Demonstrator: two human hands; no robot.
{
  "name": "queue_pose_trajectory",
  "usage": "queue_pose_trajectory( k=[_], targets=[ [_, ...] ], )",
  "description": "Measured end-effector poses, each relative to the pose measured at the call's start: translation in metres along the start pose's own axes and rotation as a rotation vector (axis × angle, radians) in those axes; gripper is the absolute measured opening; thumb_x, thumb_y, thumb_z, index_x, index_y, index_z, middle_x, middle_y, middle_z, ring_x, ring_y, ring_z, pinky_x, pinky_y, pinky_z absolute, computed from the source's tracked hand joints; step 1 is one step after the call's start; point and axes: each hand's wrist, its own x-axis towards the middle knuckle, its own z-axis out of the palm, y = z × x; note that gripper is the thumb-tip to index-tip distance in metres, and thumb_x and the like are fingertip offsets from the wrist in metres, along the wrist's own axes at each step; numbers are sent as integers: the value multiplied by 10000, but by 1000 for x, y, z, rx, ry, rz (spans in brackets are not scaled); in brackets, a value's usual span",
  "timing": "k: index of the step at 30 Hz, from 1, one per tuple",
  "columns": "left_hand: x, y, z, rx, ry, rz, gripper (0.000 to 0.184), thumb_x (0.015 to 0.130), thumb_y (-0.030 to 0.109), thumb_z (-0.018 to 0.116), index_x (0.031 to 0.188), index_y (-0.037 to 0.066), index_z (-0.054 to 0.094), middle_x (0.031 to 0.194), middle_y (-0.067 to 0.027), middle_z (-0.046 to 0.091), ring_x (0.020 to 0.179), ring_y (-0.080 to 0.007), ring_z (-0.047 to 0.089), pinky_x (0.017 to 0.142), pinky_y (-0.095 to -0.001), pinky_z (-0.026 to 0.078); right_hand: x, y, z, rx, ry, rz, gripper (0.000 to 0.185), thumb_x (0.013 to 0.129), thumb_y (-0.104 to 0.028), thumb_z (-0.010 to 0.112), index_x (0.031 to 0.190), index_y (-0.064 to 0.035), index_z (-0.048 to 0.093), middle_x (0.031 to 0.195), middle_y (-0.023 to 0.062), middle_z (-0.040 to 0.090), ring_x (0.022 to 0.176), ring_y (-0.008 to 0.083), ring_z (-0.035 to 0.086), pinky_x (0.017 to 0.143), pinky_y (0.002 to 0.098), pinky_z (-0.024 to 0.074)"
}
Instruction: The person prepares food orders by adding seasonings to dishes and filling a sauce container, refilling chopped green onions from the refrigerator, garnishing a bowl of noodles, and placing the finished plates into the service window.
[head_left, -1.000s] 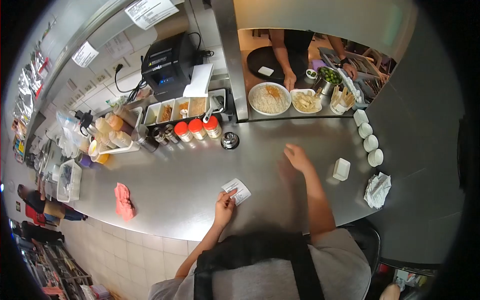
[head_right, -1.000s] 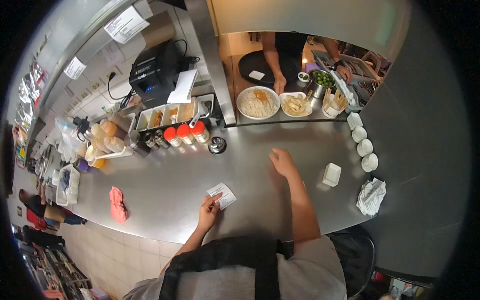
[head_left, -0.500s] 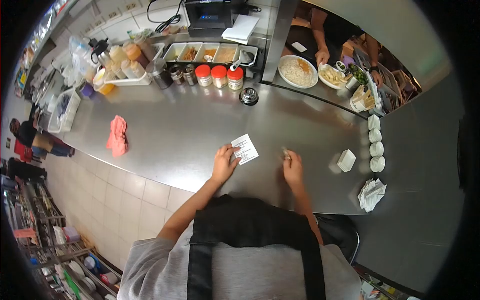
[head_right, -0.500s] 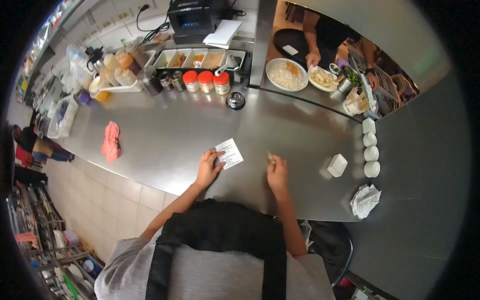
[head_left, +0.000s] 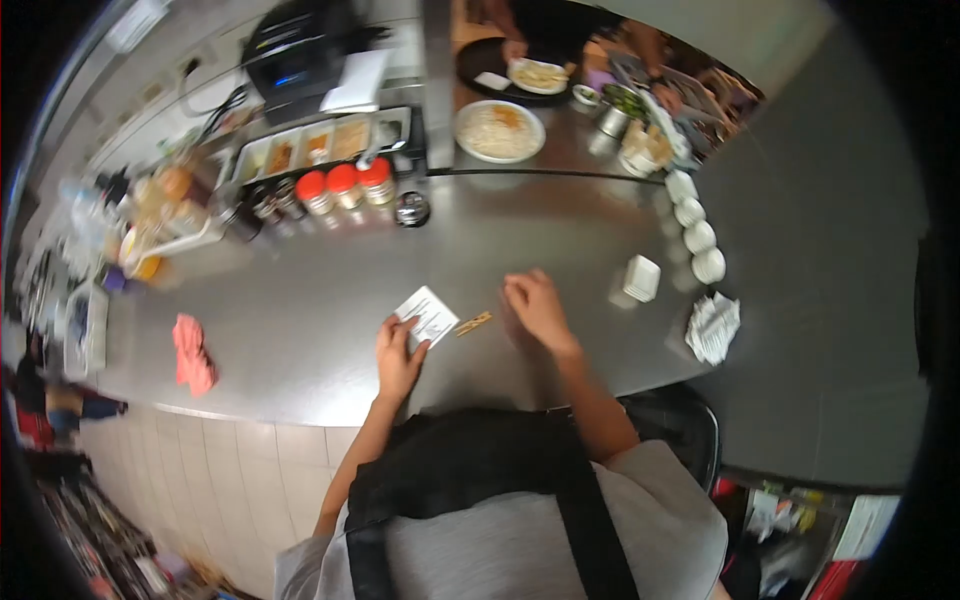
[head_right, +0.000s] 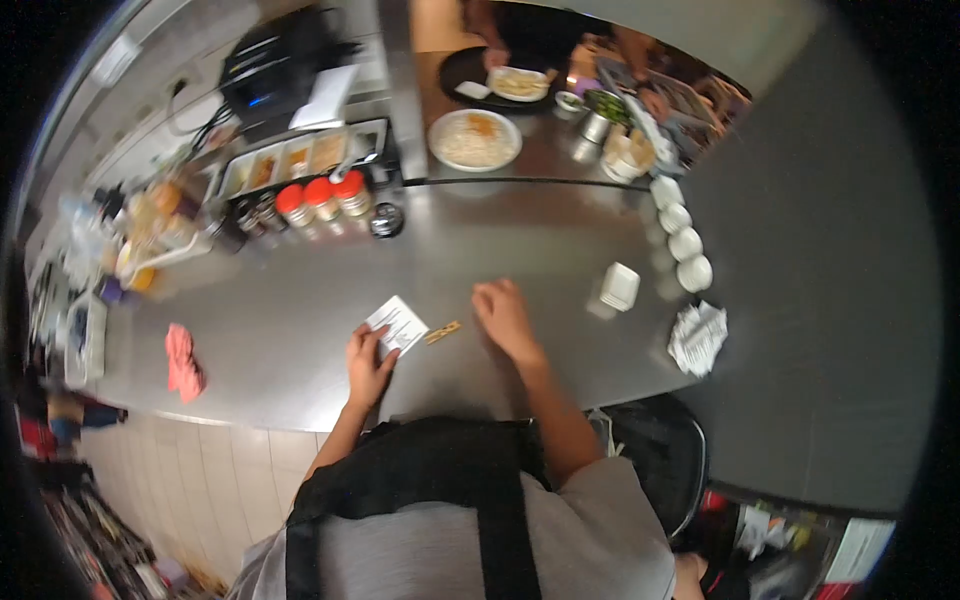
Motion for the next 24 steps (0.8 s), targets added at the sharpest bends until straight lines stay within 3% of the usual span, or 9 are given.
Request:
queue_pose_trajectory(
  k=[2,6,9,12,14,18,19,21,24],
  targets=[
    [-1,-6,5,11,30,36,465,749,149,780,1182,87,622,1303,-215,465,1102,-358,517,943,-419,429,18,38,-43,-240,182,134,252,854,-218,630,1016,-33,688,1003,196,612,1002,376,566,911,431,452],
    [2,1,1,-91,-40,-33,477,744,111,793,1186,89,616,1382,-191,380,1071,-302,525,882,-382,465,31,78,-131,-713,503,597,421,826,-302,669,1152,-44,607,1202,185,547,1184,367,482,954,464,443],
    [4,2,0,-73,-23,-36,453,741,119,801,1155,79,621,1398,-176,368,1036,-274,513,905,-386,453,21,101,-157,-696,254,995,581,781,-393,717,1212,-38,555,1247,160,522,1215,354,461,964,473,450],
    [7,3,-9,-153,-41,-166,459,753,148,804,1167,86,615,1417,-163,340,1080,-263,502,907,-385,456,19,118,-155,-614,260,977,673,734,-456,747,1189,0,554,1290,164,493,1238,341,447,967,457,460],
    [14,1,-20,-203,-40,-210,457,777,170,790,1184,80,604,1424,-155,320,1077,-268,524,896,-372,482,18,122,-146,-845,320,876,650,732,-462,736,1106,51,598,1177,216,591,1126,394,548,926,460,474],
    [35,-23,-63,-138,140,-209,399,839,165,730,1198,62,592,1433,-155,311,1021,-252,560,874,-358,507,28,117,-142,-998,297,633,584,756,-494,670,1001,35,669,983,205,669,959,363,633,839,456,492],
    [44,-34,-81,-82,210,-194,392,850,170,720,1204,65,589,1428,-155,319,1026,-247,561,872,-358,504,29,105,-138,-883,361,425,552,767,-431,664,1029,55,646,1021,240,642,967,395,612,838,463,487],
    [68,-76,-127,-18,349,-181,376,869,179,701,1209,67,586,1401,-158,346,1015,-234,570,849,-352,506,54,56,-105,-702,427,445,513,731,-272,690,1095,68,569,1034,241,579,980,404,568,864,480,467],
    [118,-133,-212,-62,584,-183,360,884,198,688,1201,66,581,1329,-164,400,952,-215,593,786,-327,523,73,-20,-39,-332,155,236,513,738,-238,687,1154,35,559,1035,235,567,986,404,563,862,470,465]
  ],
)
